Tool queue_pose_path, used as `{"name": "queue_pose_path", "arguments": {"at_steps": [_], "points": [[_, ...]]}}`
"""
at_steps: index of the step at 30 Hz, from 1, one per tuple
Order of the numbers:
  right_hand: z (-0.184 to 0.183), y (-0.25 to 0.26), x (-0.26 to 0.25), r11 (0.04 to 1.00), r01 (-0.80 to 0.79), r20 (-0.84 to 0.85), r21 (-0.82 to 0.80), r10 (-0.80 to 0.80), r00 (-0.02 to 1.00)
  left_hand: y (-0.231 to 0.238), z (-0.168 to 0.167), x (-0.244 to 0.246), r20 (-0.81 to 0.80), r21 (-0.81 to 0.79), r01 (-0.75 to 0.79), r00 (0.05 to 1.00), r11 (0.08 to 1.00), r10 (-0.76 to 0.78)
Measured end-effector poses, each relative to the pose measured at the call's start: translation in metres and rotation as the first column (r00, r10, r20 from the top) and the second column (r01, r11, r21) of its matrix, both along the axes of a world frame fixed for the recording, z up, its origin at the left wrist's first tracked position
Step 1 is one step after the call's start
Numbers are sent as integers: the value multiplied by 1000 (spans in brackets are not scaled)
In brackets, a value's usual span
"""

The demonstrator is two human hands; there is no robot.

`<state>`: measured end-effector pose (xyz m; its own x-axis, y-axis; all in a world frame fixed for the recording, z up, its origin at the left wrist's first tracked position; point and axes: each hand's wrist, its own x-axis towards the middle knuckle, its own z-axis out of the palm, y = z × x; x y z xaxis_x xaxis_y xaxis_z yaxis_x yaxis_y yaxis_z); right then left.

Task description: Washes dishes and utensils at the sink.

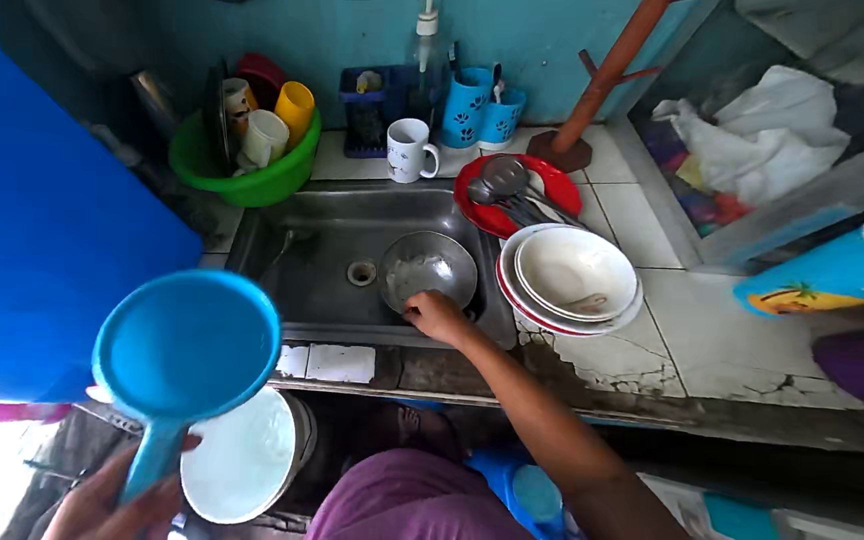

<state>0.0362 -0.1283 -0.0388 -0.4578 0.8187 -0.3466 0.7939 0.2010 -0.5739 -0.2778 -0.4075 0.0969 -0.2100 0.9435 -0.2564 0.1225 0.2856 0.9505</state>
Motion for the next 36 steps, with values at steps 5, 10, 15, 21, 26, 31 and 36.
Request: {"name": "queue_pose_path", "arguments": {"at_steps": [5,10,15,21,26,31,36], "points": [[15,38,-8,993,105,-266,49,-88,960,102,5,40,-133,-23,184,974,983,-186],[27,59,-11,944,222,-334,-244,-297,895,174,8,83,-161,-142,365,909,920,-385],[4,61,1,939,264,-303,-219,-323,897,208,4,99,-265,-252,439,826,862,-498],[2,24,0,954,-233,58,-191,247,967,226,7,94,-331,-280,486,761,828,-558],[3,16,-13,964,-234,124,-128,250,960,227,14,76,-341,-239,492,764,837,-547],[28,16,-16,991,112,-90,71,-106,990,219,26,50,-252,-84,482,836,872,-487],[29,39,7,727,666,-796,-167,-498,344,209,35,31,-264,1,442,865,897,-426]]}}
